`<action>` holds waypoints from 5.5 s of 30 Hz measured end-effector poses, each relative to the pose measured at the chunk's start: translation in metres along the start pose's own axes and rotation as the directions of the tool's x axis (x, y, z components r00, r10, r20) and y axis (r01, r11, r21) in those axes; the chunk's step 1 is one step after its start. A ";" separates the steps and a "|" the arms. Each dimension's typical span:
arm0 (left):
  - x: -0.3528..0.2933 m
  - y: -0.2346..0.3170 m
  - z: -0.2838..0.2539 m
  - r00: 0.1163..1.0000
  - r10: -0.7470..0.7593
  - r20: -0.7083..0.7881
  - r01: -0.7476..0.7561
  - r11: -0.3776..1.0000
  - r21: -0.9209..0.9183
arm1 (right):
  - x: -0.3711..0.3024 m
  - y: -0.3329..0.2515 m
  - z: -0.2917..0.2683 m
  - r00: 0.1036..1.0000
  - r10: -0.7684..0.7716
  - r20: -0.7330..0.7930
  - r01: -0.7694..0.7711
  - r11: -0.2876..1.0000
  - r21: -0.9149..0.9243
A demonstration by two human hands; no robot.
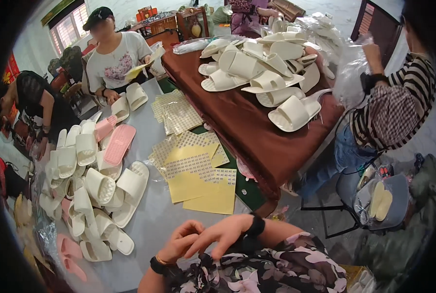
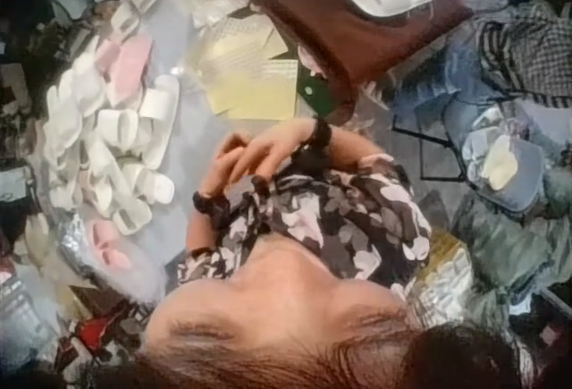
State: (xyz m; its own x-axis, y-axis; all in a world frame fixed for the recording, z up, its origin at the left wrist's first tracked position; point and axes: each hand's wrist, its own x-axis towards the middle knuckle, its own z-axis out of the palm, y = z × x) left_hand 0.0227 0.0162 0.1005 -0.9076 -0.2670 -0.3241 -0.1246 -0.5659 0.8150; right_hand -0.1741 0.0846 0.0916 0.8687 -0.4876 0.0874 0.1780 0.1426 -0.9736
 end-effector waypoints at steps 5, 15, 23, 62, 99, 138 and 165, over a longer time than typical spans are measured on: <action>-0.008 0.005 -0.025 0.996 0.048 -0.070 -0.023 0.945 0.326 | -0.041 -0.013 -0.006 0.878 -0.037 -0.478 0.043 0.999 0.002; 0.009 -0.049 -0.053 0.914 -0.024 0.404 -0.360 0.409 0.838 | 0.076 -0.018 0.019 0.920 0.239 -0.310 -0.383 0.714 -0.586; 0.000 0.019 -0.017 1.000 0.006 0.024 -0.013 0.958 0.288 | -0.040 -0.029 -0.005 0.696 0.008 -0.718 -0.447 0.788 -0.424; -0.057 -0.053 -0.048 0.961 0.082 -0.263 -0.064 0.995 0.073 | -0.042 -0.065 -0.010 0.202 0.147 -0.968 0.378 0.900 0.216; 0.019 -0.073 -0.046 0.738 0.675 -0.028 0.009 0.031 0.999 | 0.030 0.074 0.006 0.290 -0.353 -0.890 -0.753 0.489 -0.440; 0.013 -0.081 -0.048 0.728 0.685 -0.027 0.043 -0.006 0.999 | 0.040 0.074 0.001 0.317 -0.198 -0.928 -0.793 0.481 -0.374; 0.014 -0.081 -0.049 0.739 0.672 -0.052 0.065 0.005 0.998 | 0.018 0.071 0.001 0.398 -0.186 -0.898 -0.691 0.584 -0.427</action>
State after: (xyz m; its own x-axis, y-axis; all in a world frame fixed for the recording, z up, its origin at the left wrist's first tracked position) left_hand 0.0396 0.0203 0.0065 -0.7335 -0.6178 0.2832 -0.4600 0.7581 0.4622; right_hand -0.1456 0.0868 0.0247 -0.1021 -0.9944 0.0264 -0.6936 0.0521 -0.7185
